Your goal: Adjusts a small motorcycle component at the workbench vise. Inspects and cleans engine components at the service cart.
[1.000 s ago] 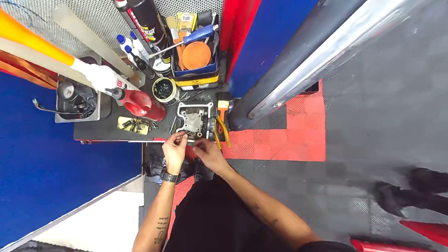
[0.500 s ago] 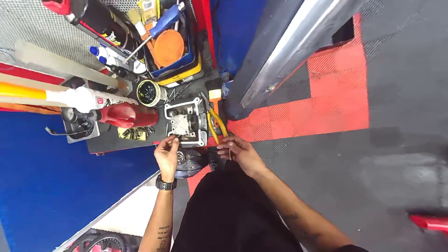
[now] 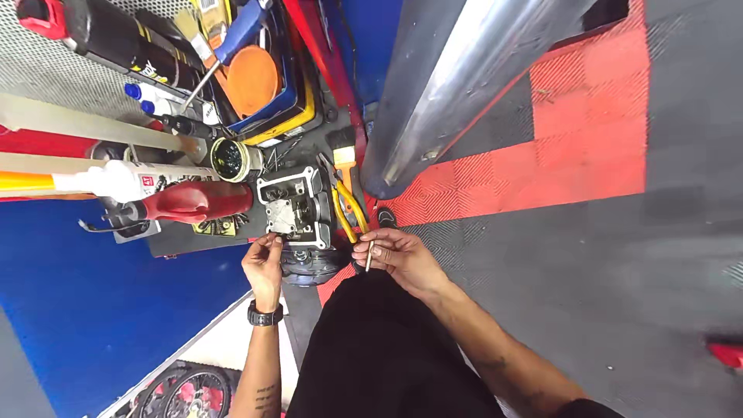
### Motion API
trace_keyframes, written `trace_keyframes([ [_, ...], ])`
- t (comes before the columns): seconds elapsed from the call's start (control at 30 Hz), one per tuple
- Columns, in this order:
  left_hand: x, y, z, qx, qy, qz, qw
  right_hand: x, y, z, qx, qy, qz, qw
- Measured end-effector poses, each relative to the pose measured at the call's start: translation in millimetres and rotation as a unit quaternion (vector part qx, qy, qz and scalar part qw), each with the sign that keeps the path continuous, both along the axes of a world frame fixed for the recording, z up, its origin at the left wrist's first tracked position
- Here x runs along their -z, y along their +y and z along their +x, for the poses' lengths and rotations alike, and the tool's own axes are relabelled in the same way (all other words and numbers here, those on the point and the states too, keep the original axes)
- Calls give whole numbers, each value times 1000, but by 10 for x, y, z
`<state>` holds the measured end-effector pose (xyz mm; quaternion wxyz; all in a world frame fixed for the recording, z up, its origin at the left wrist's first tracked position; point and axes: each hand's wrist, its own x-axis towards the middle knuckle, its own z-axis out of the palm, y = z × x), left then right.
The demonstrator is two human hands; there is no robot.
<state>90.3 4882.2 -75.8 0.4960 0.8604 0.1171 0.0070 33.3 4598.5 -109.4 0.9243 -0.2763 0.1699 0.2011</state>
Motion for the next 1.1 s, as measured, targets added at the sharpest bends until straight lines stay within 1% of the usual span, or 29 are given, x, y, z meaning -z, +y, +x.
trace_keyframes([
  [0.2, -16, -21, 3, -10, 2, -11, 1000, -32, -9, 131, 5, 23, 6, 1000],
  [0.37, -8, -20, -2, -18, 7, -12, 1000, -75, -12, 226, 0, 30, -11, 999],
  [0.47, -3, -18, 2, -19, 5, -17, 1000, -97, -6, 264, -9, 28, -63, 998],
  [0.6, -7, -18, 7, -19, 4, -25, 1000, -75, -3, 264, -28, -19, -168, 985],
  [0.67, -11, -17, 8, -16, 5, -24, 1000, -92, -34, 271, -54, -33, -186, 981],
  [0.8, -8, -18, 5, -21, 6, -18, 1000, -142, -61, 303, -91, -45, -187, 977],
  [0.97, -10, -11, 1, -17, 5, -12, 1000, -84, -6, 348, -76, -98, -230, 965],
  [1.1, -15, -19, 2, -20, 6, -13, 1000, -89, 56, 432, -48, -159, -317, 934],
])
